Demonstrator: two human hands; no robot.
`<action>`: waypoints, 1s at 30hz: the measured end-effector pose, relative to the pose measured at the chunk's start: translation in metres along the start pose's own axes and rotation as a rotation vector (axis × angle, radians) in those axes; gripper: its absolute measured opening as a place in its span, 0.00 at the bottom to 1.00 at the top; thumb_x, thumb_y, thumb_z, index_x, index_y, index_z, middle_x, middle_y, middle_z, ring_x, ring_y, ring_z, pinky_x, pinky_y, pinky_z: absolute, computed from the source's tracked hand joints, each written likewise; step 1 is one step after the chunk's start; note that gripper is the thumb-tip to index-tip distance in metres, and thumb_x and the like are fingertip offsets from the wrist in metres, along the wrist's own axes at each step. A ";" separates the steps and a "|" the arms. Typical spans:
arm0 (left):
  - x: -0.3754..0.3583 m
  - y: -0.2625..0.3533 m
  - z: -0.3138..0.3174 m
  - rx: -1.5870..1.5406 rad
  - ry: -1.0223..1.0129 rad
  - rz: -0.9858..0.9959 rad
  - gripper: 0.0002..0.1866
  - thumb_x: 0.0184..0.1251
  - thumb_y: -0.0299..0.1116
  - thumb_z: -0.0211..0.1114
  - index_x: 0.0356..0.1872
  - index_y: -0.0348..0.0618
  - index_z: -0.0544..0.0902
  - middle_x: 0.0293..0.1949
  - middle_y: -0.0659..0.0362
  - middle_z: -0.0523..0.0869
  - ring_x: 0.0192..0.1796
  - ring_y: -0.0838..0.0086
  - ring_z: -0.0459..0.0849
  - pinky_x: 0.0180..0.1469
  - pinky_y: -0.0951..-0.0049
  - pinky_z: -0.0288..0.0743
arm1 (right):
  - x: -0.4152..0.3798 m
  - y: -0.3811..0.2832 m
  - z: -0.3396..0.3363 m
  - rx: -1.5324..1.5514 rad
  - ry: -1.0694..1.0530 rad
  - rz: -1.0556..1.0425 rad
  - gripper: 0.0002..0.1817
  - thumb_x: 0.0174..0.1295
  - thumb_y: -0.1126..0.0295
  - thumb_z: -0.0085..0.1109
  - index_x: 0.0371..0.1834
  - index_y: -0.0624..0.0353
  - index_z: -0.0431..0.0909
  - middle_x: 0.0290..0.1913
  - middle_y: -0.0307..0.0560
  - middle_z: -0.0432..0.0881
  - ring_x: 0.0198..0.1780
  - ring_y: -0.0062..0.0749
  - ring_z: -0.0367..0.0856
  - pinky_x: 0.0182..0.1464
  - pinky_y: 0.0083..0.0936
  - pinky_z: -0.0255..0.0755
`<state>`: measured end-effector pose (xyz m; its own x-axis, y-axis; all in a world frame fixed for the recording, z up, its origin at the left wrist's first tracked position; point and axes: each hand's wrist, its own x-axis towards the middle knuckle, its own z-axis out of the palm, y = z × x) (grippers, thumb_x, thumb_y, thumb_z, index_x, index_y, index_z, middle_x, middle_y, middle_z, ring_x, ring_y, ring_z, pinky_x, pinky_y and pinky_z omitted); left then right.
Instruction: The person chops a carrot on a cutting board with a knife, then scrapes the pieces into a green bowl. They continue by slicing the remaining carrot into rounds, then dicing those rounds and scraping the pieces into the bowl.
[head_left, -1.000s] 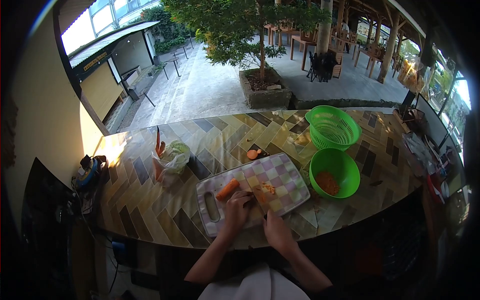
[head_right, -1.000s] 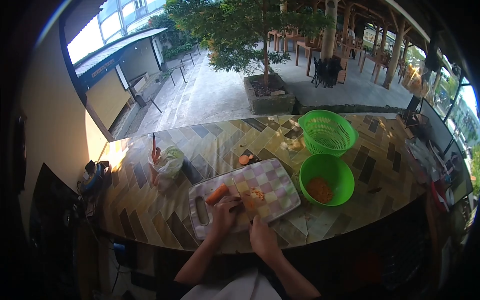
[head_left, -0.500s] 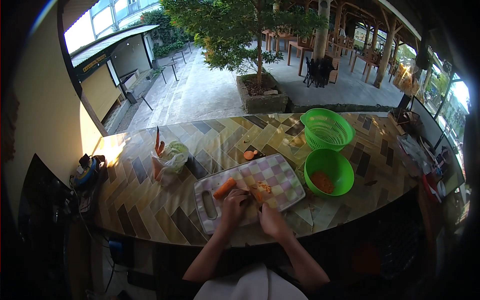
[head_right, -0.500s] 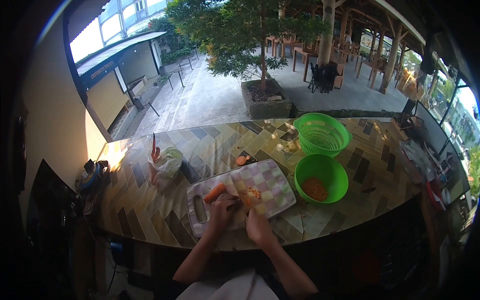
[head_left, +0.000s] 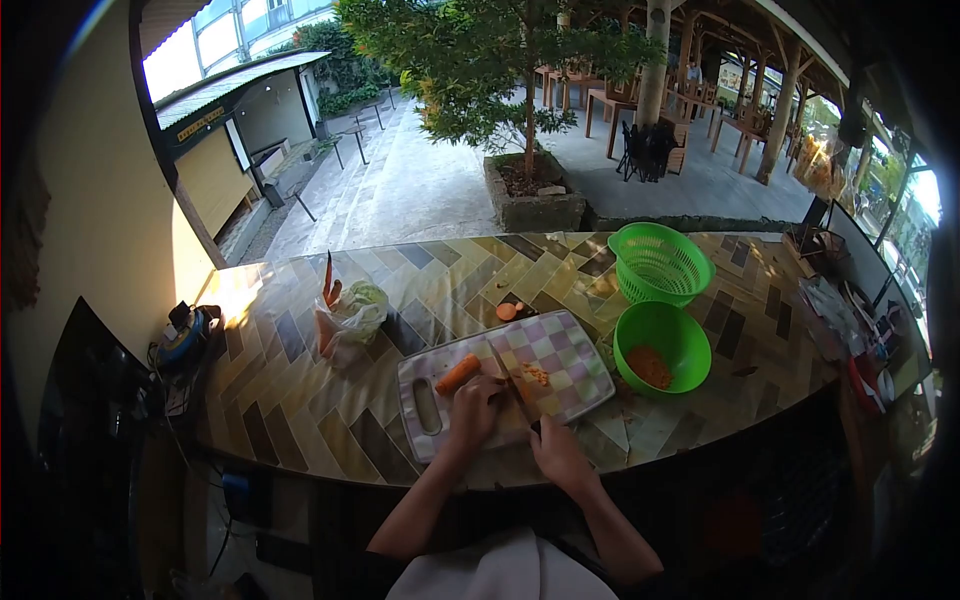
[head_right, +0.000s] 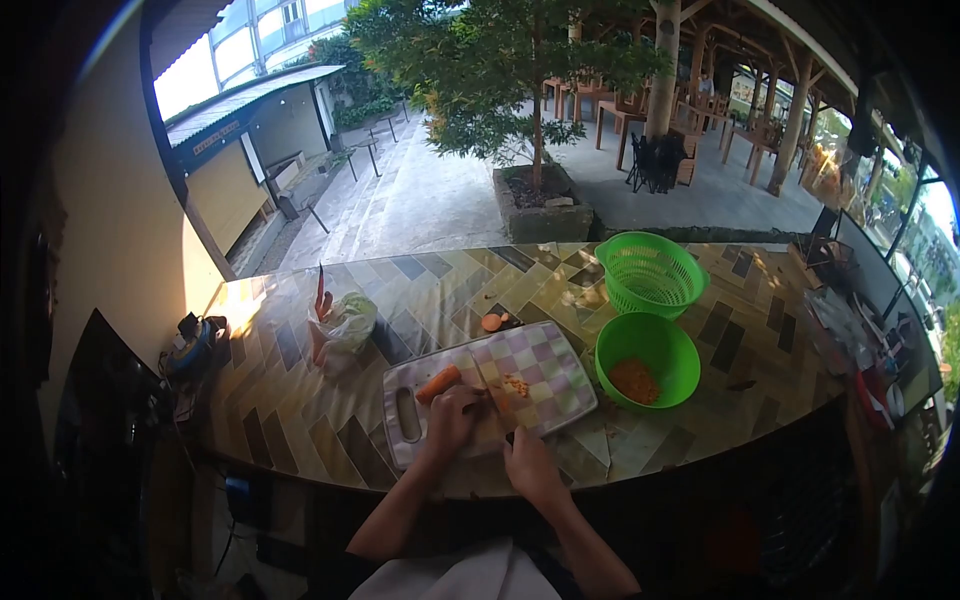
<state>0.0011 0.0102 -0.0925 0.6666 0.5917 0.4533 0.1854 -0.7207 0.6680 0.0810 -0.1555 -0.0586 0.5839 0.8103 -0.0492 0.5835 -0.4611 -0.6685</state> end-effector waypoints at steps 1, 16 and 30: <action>0.001 -0.003 0.001 0.008 -0.002 -0.003 0.09 0.54 0.25 0.70 0.37 0.36 0.90 0.44 0.49 0.90 0.48 0.58 0.89 0.55 0.65 0.80 | -0.004 -0.001 -0.003 0.016 -0.005 -0.001 0.17 0.72 0.62 0.54 0.41 0.70 0.71 0.35 0.73 0.82 0.43 0.71 0.80 0.44 0.57 0.71; -0.001 -0.003 0.005 -0.016 0.031 0.015 0.11 0.52 0.22 0.68 0.38 0.36 0.90 0.45 0.50 0.90 0.50 0.57 0.88 0.56 0.64 0.80 | 0.011 -0.012 0.009 -0.115 -0.095 0.098 0.11 0.72 0.67 0.48 0.47 0.66 0.69 0.43 0.68 0.83 0.48 0.67 0.83 0.50 0.54 0.75; -0.007 0.003 0.002 0.007 0.055 -0.004 0.09 0.57 0.28 0.71 0.37 0.37 0.90 0.46 0.50 0.90 0.51 0.58 0.88 0.56 0.63 0.80 | 0.006 0.002 -0.005 -0.078 -0.118 0.040 0.14 0.72 0.67 0.51 0.46 0.71 0.68 0.39 0.73 0.82 0.46 0.69 0.81 0.49 0.55 0.73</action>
<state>-0.0017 0.0032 -0.0947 0.6252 0.6134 0.4825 0.1929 -0.7205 0.6660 0.0878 -0.1533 -0.0565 0.5401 0.8253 -0.1648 0.6054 -0.5170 -0.6051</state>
